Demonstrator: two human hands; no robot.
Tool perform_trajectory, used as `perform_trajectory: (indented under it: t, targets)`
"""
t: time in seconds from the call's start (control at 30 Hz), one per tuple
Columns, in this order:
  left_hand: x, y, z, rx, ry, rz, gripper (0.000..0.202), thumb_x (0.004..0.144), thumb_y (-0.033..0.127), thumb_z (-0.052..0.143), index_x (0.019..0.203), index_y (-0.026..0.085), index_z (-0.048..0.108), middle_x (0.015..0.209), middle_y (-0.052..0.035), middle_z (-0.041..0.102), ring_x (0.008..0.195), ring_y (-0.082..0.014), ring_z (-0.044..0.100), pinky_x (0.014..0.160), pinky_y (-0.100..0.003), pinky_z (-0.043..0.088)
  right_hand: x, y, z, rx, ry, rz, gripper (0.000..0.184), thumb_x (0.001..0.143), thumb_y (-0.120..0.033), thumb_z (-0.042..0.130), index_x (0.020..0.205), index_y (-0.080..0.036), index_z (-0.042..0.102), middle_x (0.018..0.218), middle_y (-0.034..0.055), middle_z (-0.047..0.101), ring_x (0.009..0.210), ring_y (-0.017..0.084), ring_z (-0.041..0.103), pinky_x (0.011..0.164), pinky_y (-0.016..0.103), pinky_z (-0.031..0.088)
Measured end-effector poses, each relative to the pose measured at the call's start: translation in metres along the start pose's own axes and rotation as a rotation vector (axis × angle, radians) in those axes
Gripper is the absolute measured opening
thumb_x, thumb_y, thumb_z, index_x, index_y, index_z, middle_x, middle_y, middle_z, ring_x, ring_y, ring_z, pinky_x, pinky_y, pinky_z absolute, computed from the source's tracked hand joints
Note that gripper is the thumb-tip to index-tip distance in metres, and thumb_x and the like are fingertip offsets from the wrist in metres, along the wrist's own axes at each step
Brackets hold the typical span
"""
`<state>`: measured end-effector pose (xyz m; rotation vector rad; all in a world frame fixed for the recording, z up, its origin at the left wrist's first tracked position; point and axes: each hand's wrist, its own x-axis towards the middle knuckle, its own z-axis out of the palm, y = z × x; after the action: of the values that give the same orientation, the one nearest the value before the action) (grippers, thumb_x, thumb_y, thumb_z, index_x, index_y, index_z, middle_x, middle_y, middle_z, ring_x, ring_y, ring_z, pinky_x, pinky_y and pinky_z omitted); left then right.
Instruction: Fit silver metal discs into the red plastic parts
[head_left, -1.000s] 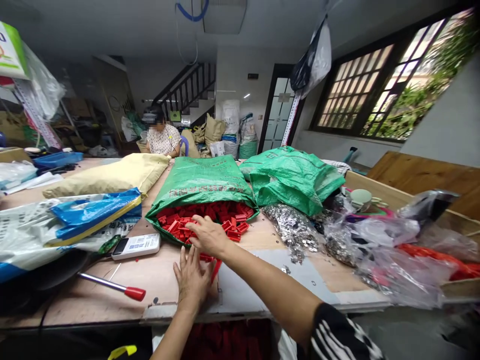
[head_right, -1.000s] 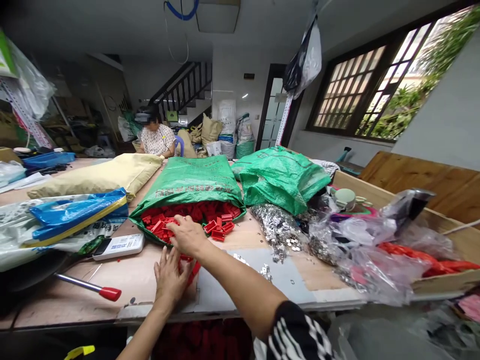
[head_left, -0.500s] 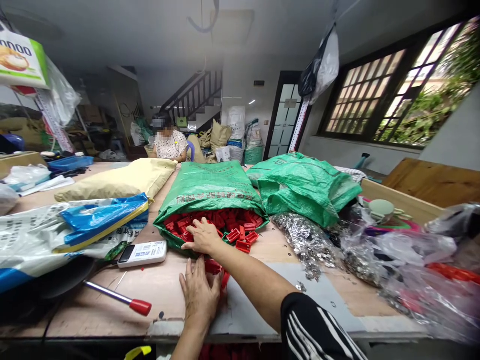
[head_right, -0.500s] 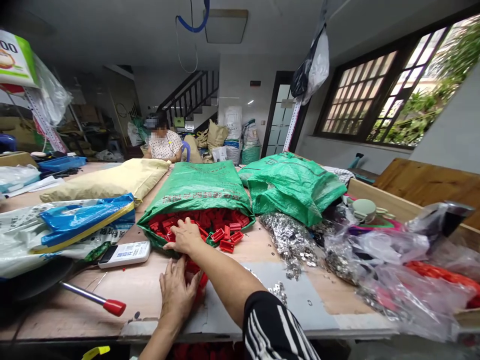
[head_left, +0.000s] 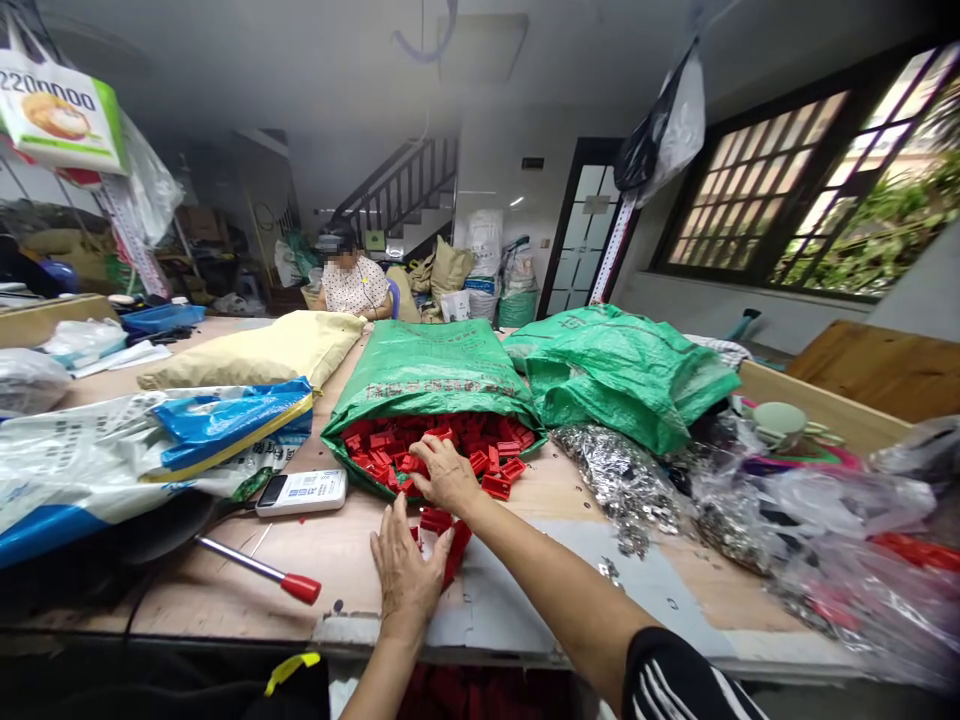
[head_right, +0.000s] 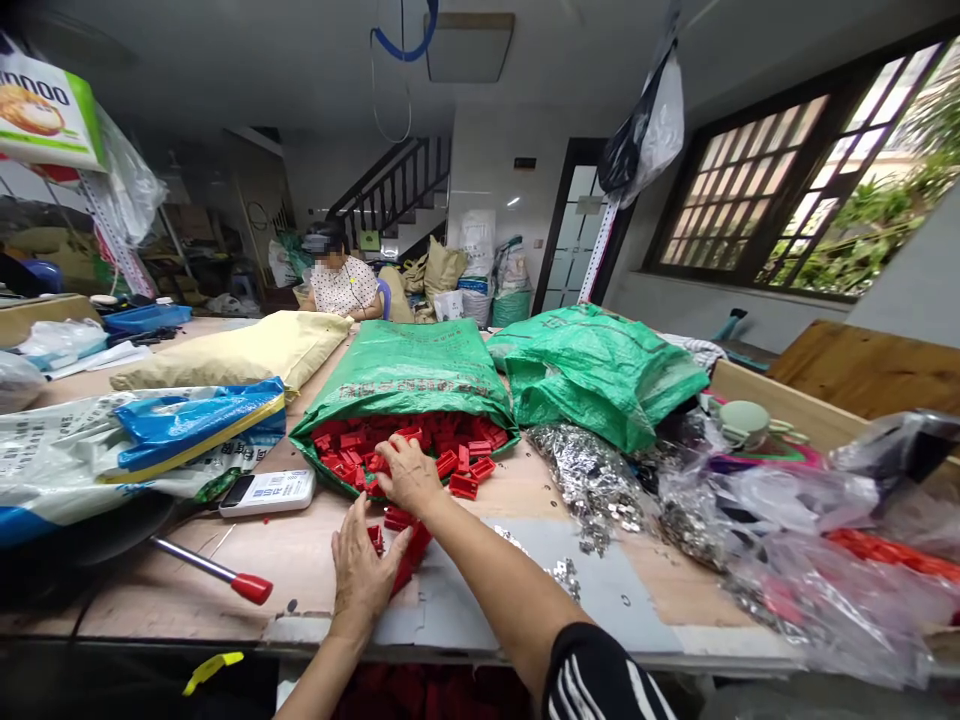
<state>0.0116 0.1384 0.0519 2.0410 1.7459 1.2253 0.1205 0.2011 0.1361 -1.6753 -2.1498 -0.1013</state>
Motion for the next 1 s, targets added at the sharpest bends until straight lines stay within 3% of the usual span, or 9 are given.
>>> perform_trajectory:
  t: [0.13,0.3,0.37,0.43,0.5,0.57,0.67,0.8,1.0]
  targets:
    - [-0.001,-0.001,0.0,-0.005,0.081,0.015,0.098,0.071,0.048,0.065,0.146,0.013,0.013,0.14,-0.0238,0.042,0.131,-0.0358,0.038,0.103,-0.057,0.03,-0.031,-0.006,0.004,0.125,-0.044,-0.131,0.04,0.08,-0.033,0.065,0.118,-0.025,0.054,0.122,0.0057,0.053,0.105,0.022,0.051,0.089,0.034,0.046]
    - [-0.003,0.003,-0.004,0.064,0.088,-0.023,0.097,0.073,0.044,0.063,0.148,0.017,0.009,0.141,-0.0218,0.042,0.133,-0.0357,0.036,0.105,-0.061,0.024,-0.039,0.001,-0.007,0.314,-0.149,-0.28,0.036,0.083,-0.041,0.062,0.115,-0.026,0.058,0.12,0.0035,0.056,0.107,0.017,0.056,0.091,0.027,0.044]
    - [-0.004,0.005,-0.007,0.076,0.082,-0.034,0.097,0.073,0.049,0.063,0.148,0.018,0.009,0.143,-0.0214,0.041,0.134,-0.0361,0.034,0.104,-0.063,0.023,-0.026,0.009,-0.014,0.297,-0.097,-0.189,0.035,0.088,-0.045,0.054,0.119,-0.028,0.056,0.121,0.0035,0.056,0.107,0.017,0.057,0.09,0.028,0.044]
    - [-0.004,0.006,-0.009,0.089,0.072,-0.031,0.098,0.073,0.051,0.063,0.148,0.02,0.009,0.144,-0.0208,0.039,0.135,-0.036,0.032,0.104,-0.065,0.022,-0.005,0.02,-0.018,0.208,-0.069,0.0,0.047,0.086,-0.051,0.053,0.129,-0.031,0.049,0.127,0.0048,0.052,0.106,0.021,0.058,0.088,0.033,0.045]
    - [-0.004,0.007,-0.011,0.098,0.068,-0.021,0.098,0.073,0.05,0.064,0.148,0.022,0.009,0.145,-0.0198,0.038,0.135,-0.0354,0.032,0.104,-0.065,0.022,0.015,0.03,-0.016,0.113,-0.147,0.193,0.065,0.08,-0.059,0.057,0.137,-0.035,0.038,0.131,0.0081,0.047,0.107,0.027,0.058,0.088,0.041,0.045]
    - [-0.004,0.007,-0.011,0.107,0.069,-0.009,0.098,0.073,0.05,0.065,0.148,0.023,0.008,0.146,-0.0191,0.037,0.136,-0.0351,0.031,0.104,-0.066,0.021,0.029,0.037,-0.01,0.093,-0.261,0.28,0.076,0.072,-0.066,0.06,0.138,-0.032,0.04,0.127,0.0119,0.05,0.108,0.033,0.057,0.087,0.046,0.044]
    - [-0.003,0.007,-0.011,0.117,0.068,-0.014,0.099,0.073,0.051,0.064,0.149,0.023,0.007,0.147,-0.0194,0.035,0.136,-0.0354,0.03,0.104,-0.066,0.021,0.034,0.041,-0.001,0.129,-0.314,0.259,0.074,0.066,-0.064,0.067,0.13,-0.031,0.048,0.117,0.0102,0.055,0.105,0.033,0.059,0.084,0.043,0.045]
    - [-0.003,0.007,-0.011,0.125,0.06,-0.037,0.1,0.073,0.053,0.063,0.149,0.023,0.005,0.147,-0.0207,0.034,0.136,-0.0352,0.03,0.103,-0.066,0.023,0.013,0.036,0.002,0.168,-0.27,0.212,0.057,0.072,-0.052,0.068,0.122,-0.033,0.051,0.117,0.0039,0.052,0.101,0.024,0.059,0.082,0.034,0.044]
    - [-0.004,0.006,-0.014,0.114,0.077,-0.016,0.1,0.073,0.051,0.063,0.149,0.022,0.005,0.146,-0.0205,0.036,0.135,-0.0353,0.032,0.103,-0.065,0.024,-0.031,0.024,0.007,0.252,-0.028,0.185,0.033,0.082,-0.036,0.061,0.113,-0.025,0.053,0.114,0.0038,0.049,0.091,0.016,0.058,0.081,0.029,0.043]
